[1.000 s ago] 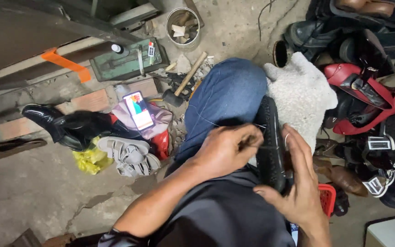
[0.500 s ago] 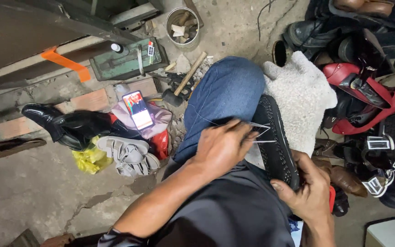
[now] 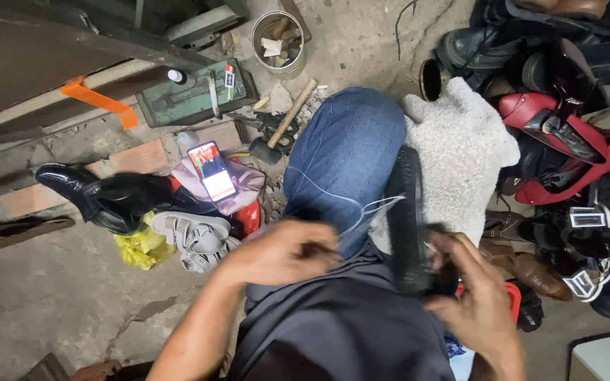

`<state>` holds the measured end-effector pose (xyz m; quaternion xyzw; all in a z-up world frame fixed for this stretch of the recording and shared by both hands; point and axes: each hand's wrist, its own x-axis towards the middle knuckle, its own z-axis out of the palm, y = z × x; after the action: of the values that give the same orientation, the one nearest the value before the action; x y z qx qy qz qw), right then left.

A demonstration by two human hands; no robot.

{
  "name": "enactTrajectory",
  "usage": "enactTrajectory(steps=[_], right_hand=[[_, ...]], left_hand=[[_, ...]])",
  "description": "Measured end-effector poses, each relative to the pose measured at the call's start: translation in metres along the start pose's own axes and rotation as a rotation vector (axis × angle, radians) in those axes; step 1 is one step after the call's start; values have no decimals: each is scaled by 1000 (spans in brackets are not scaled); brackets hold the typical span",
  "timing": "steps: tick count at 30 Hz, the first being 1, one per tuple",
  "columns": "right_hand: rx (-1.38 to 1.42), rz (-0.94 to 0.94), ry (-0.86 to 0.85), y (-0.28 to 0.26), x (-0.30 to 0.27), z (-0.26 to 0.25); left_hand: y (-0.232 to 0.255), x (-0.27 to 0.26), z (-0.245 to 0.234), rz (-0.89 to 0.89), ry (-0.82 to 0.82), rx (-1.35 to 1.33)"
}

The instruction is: The person sits on the floor and sews a black shoe sole using a needle and white thread. They hold the shoe on their lap and pull the thread through the sole repeatedly. A smartphone is visible nearby, and the person occasionally interacts with it while continuing to work on the shoe.

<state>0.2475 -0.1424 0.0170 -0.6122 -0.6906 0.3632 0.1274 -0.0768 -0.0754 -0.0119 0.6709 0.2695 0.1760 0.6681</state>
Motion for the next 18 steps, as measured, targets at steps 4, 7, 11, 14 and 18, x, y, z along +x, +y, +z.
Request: enactTrajectory(steps=[4,7,11,14,18], right_hand=[[309,174,314,54,-9,-11],[85,189,570,55,5,-25],[-279,-19,492,15,30,-28],[-231,-192,457,-10,42,-10],[-85,-60,307,-37,56,7]], left_hand=[[-32,-61,-23,-733,410,-44],[-59,-89,-30,-1239,525,139],[-107,-93,-13,-1217,607,672],[-71,-45,5,-588,913,626],[-16,33,29,-125,875,702]])
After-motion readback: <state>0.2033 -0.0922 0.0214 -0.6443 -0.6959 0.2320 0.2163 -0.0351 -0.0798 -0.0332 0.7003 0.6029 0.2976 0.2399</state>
